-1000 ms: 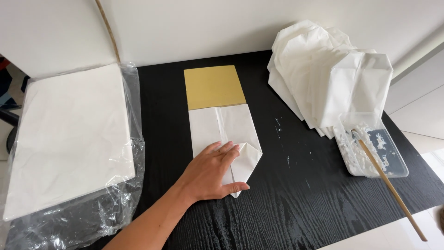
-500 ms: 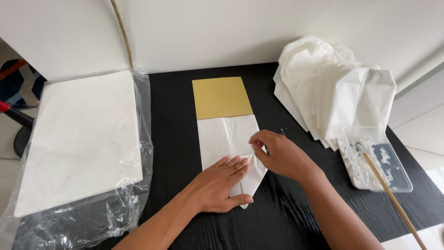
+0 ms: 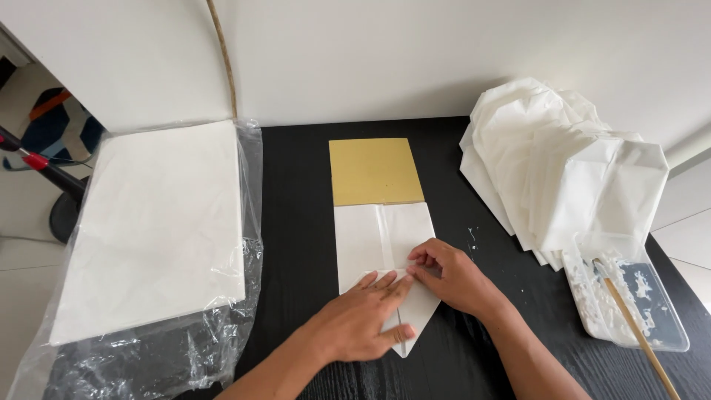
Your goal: Folding paper and applying glue with a brush to assemble a paper bag
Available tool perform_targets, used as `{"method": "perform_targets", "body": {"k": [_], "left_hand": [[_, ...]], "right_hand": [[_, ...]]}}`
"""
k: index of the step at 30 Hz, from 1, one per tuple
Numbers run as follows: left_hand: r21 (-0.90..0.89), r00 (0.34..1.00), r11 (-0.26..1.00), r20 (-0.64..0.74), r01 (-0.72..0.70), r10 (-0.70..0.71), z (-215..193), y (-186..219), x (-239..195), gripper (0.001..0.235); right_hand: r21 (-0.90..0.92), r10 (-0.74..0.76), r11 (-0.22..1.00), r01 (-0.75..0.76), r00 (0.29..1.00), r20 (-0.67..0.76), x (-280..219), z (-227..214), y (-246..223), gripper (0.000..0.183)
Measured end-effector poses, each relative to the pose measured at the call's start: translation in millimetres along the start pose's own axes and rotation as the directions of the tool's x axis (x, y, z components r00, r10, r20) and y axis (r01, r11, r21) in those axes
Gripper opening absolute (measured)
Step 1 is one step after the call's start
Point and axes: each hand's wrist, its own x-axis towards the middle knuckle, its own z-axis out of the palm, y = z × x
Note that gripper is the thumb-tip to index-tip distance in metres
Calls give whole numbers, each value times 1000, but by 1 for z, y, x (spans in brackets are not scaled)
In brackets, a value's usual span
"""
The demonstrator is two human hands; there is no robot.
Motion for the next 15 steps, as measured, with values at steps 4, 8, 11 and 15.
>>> {"method": "perform_targets", "body": {"k": [4,8,11,15], "left_hand": [[-422,989,906,-118,31,-89,-21,-5,-7,102],[-510,951,849,-170,138,-257,-16,0,1,67],[-372,950,912,-183,170,-252,-11,2,5,60],[-137,976,990,-205,43,-70,-1,-7,-4,60]], "right_hand": [[-15,-53,998,54,997,48,3,-1,10,21],[-66,56,997,-49,993,108,-3,-6,-11,30],[-118,81,991,-66,989,125,-5,-7,-15,35],[-139,-17,990,36,991,135,-6,-3,-9,36]]}}
